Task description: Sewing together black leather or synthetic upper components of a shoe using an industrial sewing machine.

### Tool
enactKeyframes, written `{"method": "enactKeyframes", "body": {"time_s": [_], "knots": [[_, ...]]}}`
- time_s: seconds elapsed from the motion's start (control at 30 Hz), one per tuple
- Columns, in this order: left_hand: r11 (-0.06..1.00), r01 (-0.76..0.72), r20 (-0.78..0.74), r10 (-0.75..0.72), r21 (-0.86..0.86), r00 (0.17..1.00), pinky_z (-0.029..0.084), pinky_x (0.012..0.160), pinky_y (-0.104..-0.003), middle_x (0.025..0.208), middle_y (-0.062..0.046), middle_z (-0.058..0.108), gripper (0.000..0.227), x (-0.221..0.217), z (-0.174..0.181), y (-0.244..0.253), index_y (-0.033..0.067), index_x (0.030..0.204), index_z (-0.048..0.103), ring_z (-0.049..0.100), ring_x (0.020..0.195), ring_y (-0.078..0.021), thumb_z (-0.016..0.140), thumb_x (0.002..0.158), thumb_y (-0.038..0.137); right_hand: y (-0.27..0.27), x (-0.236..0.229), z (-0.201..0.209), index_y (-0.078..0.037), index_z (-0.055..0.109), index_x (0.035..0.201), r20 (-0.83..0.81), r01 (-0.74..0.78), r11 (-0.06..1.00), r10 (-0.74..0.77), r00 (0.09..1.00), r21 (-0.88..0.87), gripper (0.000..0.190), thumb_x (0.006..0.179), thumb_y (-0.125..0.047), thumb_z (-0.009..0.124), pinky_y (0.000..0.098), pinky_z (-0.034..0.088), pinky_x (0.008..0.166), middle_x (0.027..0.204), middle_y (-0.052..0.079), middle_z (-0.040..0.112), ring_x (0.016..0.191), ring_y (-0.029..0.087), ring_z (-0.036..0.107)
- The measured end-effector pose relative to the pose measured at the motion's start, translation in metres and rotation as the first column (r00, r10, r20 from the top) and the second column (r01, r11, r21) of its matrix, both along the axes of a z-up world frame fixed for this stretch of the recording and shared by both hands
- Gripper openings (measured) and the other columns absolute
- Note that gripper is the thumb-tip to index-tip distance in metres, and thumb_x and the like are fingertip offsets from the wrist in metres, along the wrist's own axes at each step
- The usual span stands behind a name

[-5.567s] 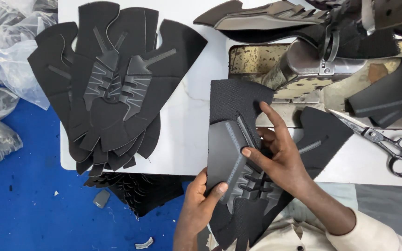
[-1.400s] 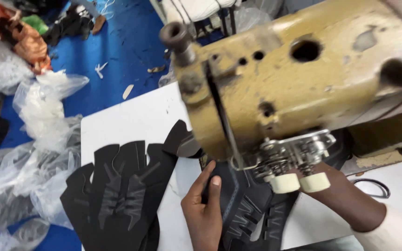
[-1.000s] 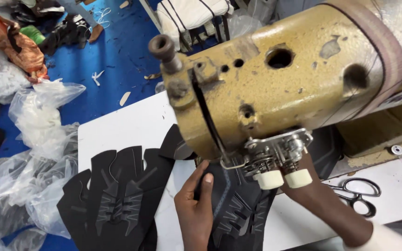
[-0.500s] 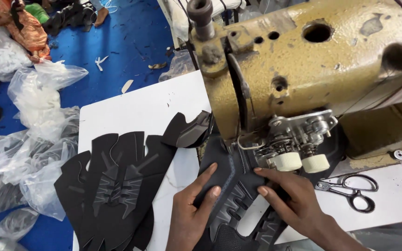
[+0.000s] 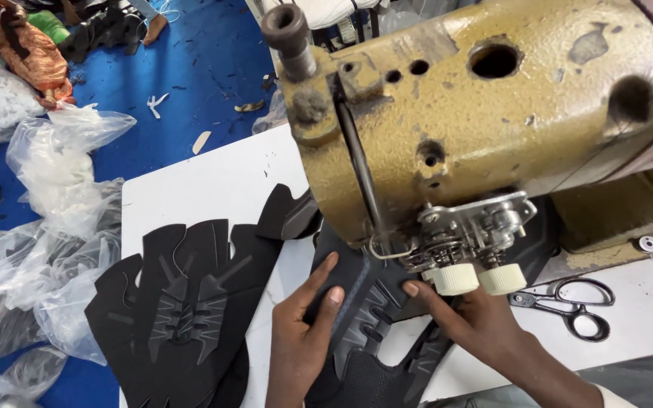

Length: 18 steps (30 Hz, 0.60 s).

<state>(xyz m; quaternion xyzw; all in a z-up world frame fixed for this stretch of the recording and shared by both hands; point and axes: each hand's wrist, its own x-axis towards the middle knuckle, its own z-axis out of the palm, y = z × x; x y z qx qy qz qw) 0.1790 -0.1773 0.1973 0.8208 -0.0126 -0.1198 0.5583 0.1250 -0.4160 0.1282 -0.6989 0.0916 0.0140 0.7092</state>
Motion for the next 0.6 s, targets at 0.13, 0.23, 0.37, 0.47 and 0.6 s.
{"method": "enactKeyframes", "body": {"time_s": [0.13, 0.23, 0.37, 0.47, 0.6], "knots": [[0.998, 0.008, 0.055, -0.005, -0.057, 0.998, 0.050, 0.109, -0.036, 0.139, -0.013, 0.071, 0.049, 0.008, 0.006, -0.003, 0.0083, 0.139, 0.065, 0.065, 0.133, -0.0227, 0.068, 0.094, 0.028, -0.005, 0.008, 0.003, 0.003, 0.068, 0.112, -0.008, -0.048, 0.994, 0.047, 0.999, -0.096, 0.023, 0.092, -0.007, 0.071, 0.0298, 0.059, 0.071, 0.093, 0.011, 0.081, 0.083, 0.014, 0.073], [0.999, -0.041, -0.061, 0.041, 0.005, 0.997, 0.046, 0.086, -0.043, 0.132, -0.014, 0.076, 0.049, 0.007, 0.009, -0.007, 0.0121, 0.145, 0.063, 0.057, 0.104, -0.0402, 0.070, 0.097, 0.024, -0.010, 0.015, 0.007, 0.002, 0.066, 0.120, 0.082, -0.114, 0.990, 0.121, 0.989, -0.086, 0.028, 0.094, -0.006, 0.067, 0.0317, 0.058, 0.082, 0.111, 0.013, 0.077, 0.097, 0.018, 0.072], [0.998, 0.039, 0.433, -0.060, 0.056, 0.899, 0.047, 0.094, -0.030, 0.135, -0.019, 0.072, 0.044, -0.012, -0.008, -0.010, -0.0018, 0.150, 0.058, 0.061, 0.117, -0.0123, 0.065, 0.108, 0.008, -0.037, 0.033, -0.064, -0.005, 0.062, 0.130, 0.145, -0.051, 0.661, 0.238, 0.960, -0.749, 0.044, 0.088, -0.014, 0.074, 0.0407, 0.049, 0.095, 0.124, 0.015, 0.068, 0.115, 0.029, 0.063], [0.984, -0.173, -0.035, 0.171, -0.049, 0.985, 0.028, 0.046, -0.025, 0.065, -0.001, 0.054, 0.053, -0.027, 0.009, -0.030, 0.0135, 0.152, 0.059, 0.031, 0.052, -0.0033, 0.063, 0.099, 0.013, -0.071, 0.044, -0.050, -0.011, 0.067, 0.125, 0.249, -0.081, 0.678, 0.374, 0.893, -0.730, 0.051, 0.077, -0.023, 0.079, 0.0404, 0.052, 0.093, 0.122, 0.011, 0.070, 0.112, 0.026, 0.066], [0.958, -0.259, 0.031, 0.264, -0.120, 0.964, 0.028, 0.046, -0.026, 0.064, 0.004, 0.047, 0.053, -0.036, 0.005, -0.050, 0.0111, 0.150, 0.058, 0.031, 0.052, -0.0040, 0.062, 0.097, 0.010, -0.088, 0.065, -0.046, -0.014, 0.065, 0.134, 0.027, -0.276, 0.933, 0.290, 0.957, -0.231, 0.044, 0.091, -0.021, 0.067, 0.0403, 0.060, 0.091, 0.122, 0.007, 0.076, 0.109, 0.025, 0.072]]}}
